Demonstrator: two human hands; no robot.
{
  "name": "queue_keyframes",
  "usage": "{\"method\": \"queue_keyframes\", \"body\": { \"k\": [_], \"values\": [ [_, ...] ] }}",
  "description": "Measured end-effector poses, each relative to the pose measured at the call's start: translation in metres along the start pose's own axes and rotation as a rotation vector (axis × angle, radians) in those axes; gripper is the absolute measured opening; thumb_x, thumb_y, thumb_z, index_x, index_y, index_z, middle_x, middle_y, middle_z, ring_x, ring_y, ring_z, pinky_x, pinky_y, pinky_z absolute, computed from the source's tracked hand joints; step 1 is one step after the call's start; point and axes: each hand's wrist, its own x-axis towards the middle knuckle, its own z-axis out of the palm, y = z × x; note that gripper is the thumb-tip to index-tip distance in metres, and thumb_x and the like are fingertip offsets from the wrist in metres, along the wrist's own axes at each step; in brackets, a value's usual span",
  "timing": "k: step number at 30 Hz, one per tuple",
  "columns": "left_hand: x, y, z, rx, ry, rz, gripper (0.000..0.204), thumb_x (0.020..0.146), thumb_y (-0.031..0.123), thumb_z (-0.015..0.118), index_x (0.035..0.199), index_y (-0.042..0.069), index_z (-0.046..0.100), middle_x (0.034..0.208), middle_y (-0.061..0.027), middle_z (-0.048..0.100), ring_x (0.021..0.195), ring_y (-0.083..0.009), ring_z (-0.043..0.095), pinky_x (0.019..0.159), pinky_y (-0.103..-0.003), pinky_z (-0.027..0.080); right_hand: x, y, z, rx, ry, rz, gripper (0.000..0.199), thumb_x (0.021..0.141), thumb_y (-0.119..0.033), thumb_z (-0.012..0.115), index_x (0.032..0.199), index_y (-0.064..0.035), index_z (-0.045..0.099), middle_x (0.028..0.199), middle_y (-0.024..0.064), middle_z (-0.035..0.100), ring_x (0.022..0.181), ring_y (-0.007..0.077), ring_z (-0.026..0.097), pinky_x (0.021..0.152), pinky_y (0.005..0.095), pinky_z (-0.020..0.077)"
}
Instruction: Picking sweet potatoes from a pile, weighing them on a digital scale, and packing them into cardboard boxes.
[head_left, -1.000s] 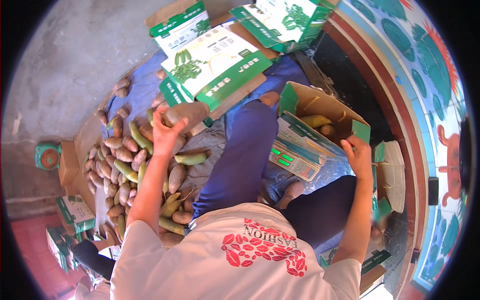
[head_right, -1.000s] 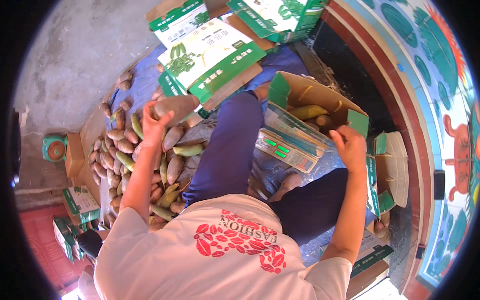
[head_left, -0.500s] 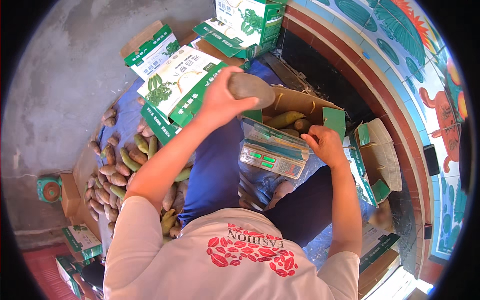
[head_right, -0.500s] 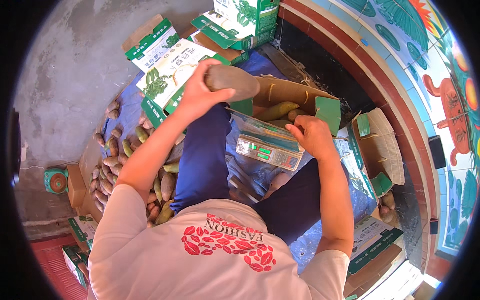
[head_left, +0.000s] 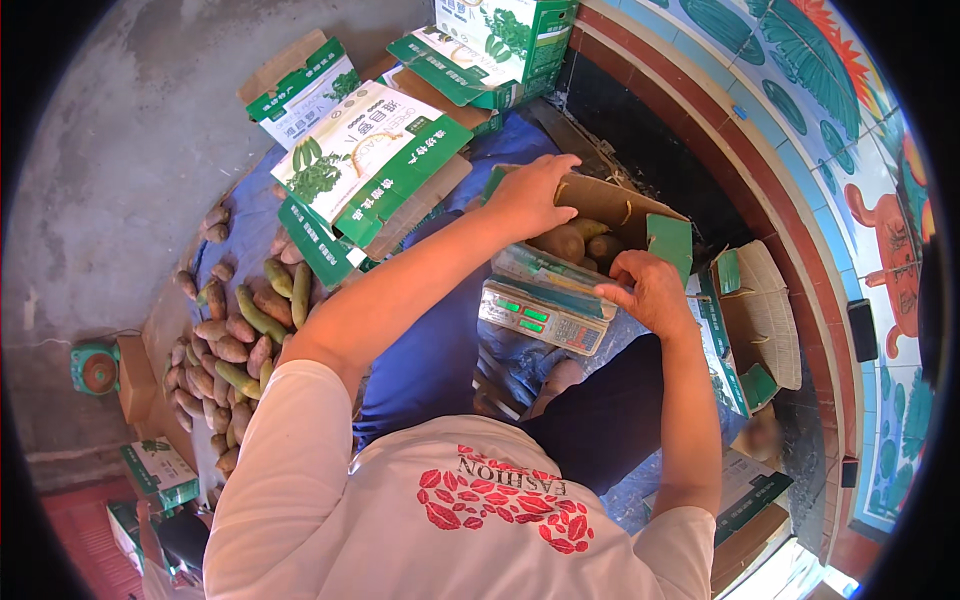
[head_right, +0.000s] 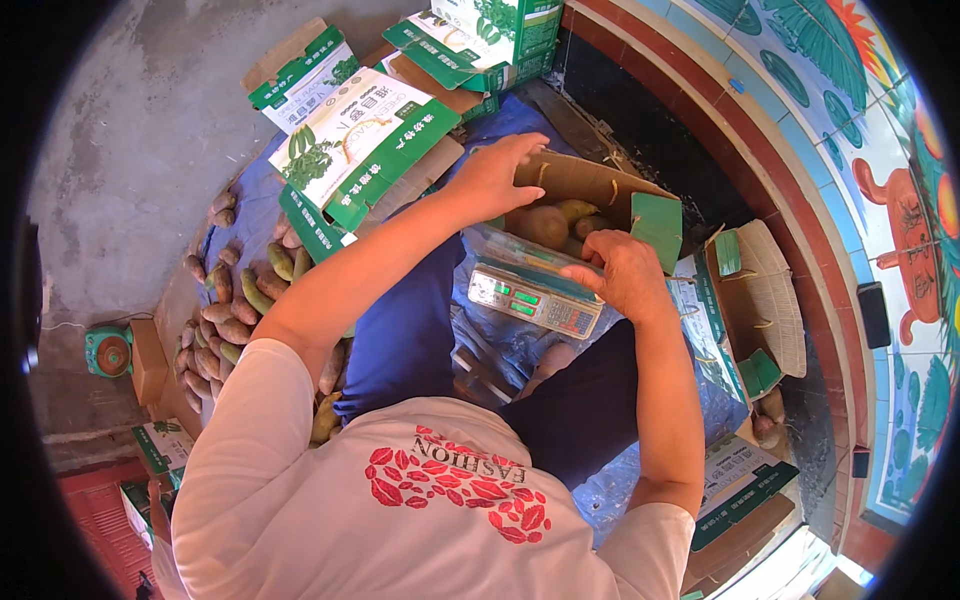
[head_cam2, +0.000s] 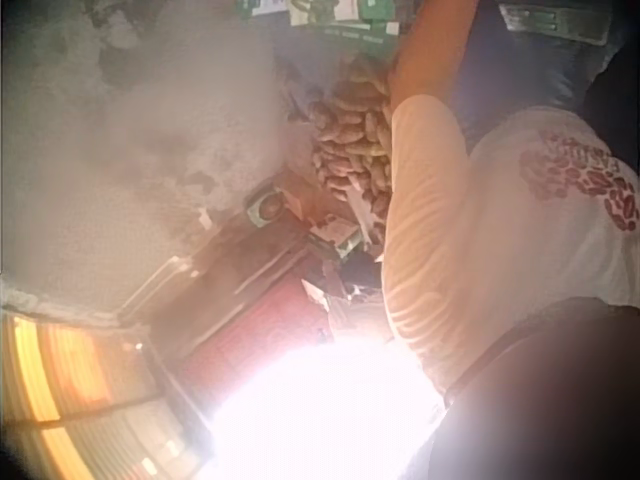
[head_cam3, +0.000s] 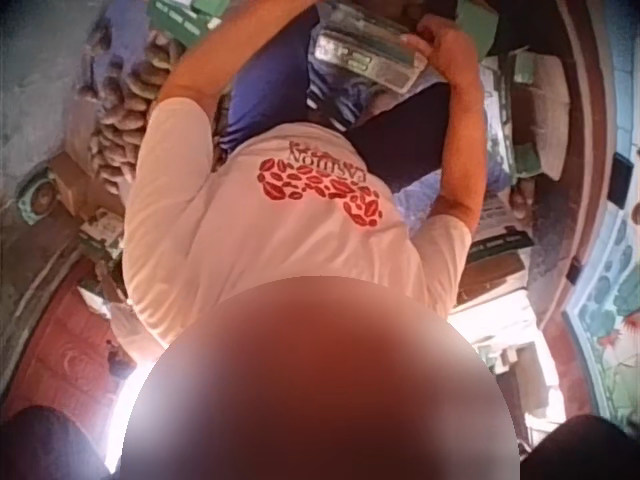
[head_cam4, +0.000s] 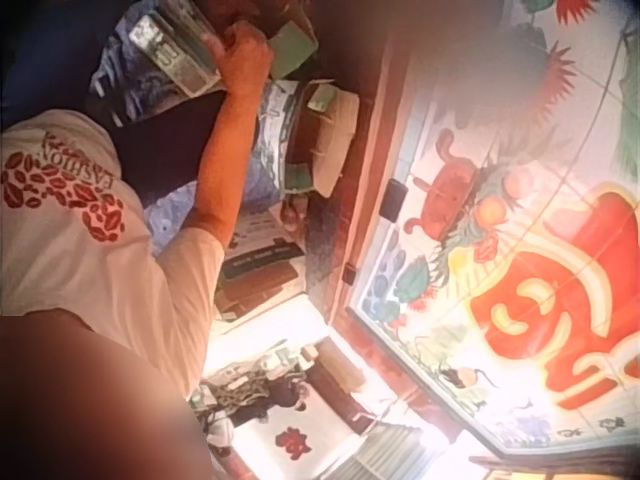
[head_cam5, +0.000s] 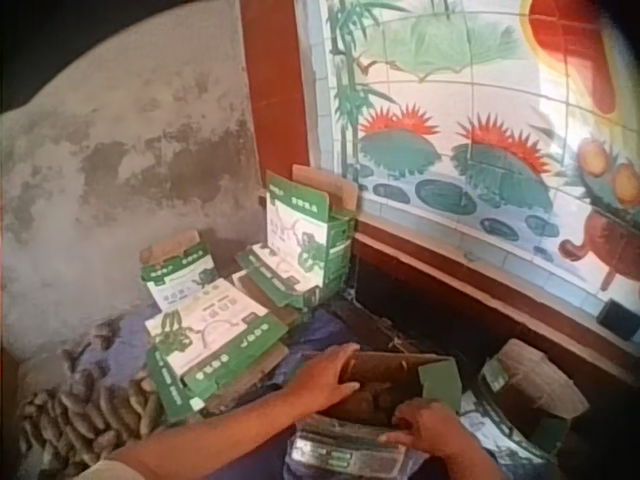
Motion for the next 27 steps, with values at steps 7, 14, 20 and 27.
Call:
{"method": "queue_keyframes", "body": {
  "k": [7,14,20,27],
  "values": [
    [-0.070,-0.010,-0.073,0.075,0.365,0.070,0.043,0.079,0.010,0.067,0.120,0.005,0.055,0.122,-0.0159,0.056,0.116,-0.0315,0.053,0.100,-0.037,0.041,-0.002,0.009,0.006,-0.145,-0.007,-0.056,0.024,0.072,-0.021,0.075,0.075,-0.0021,0.060,0.073,0.0114,0.060,0.069,0.0302,0.060,0.063,0.0390,0.0468],
    [-0.228,-0.143,-0.089,0.376,0.397,-0.373,0.032,0.077,0.013,0.068,0.107,0.004,0.059,0.107,-0.0175,0.061,0.101,-0.0356,0.058,0.088,-0.041,0.046,0.000,0.000,0.004,-0.161,-0.056,0.026,0.026,0.071,-0.022,0.076,0.073,-0.0032,0.059,0.071,0.0109,0.060,0.069,0.0292,0.060,0.062,0.0389,0.0468],
    [-0.406,-0.227,-0.034,0.473,-0.138,-0.980,0.034,0.075,0.024,0.067,0.105,0.010,0.063,0.108,-0.0185,0.063,0.103,-0.0339,0.060,0.091,-0.043,0.047,0.000,-0.001,0.004,-0.144,-0.008,0.052,0.026,0.072,-0.023,0.076,0.074,-0.0028,0.059,0.068,0.0101,0.059,0.062,0.0254,0.058,0.057,0.0351,0.0451],
    [-0.513,-0.247,0.013,0.317,-0.500,-1.345,0.045,0.077,0.027,0.062,0.119,0.012,0.060,0.120,-0.0160,0.060,0.113,-0.0312,0.057,0.096,-0.039,0.046,-0.001,-0.001,0.007,-0.177,-0.008,0.124,0.029,0.073,-0.027,0.075,0.077,-0.0021,0.061,0.068,0.0109,0.059,0.062,0.0250,0.058,0.059,0.0349,0.0456]
  ]
}}
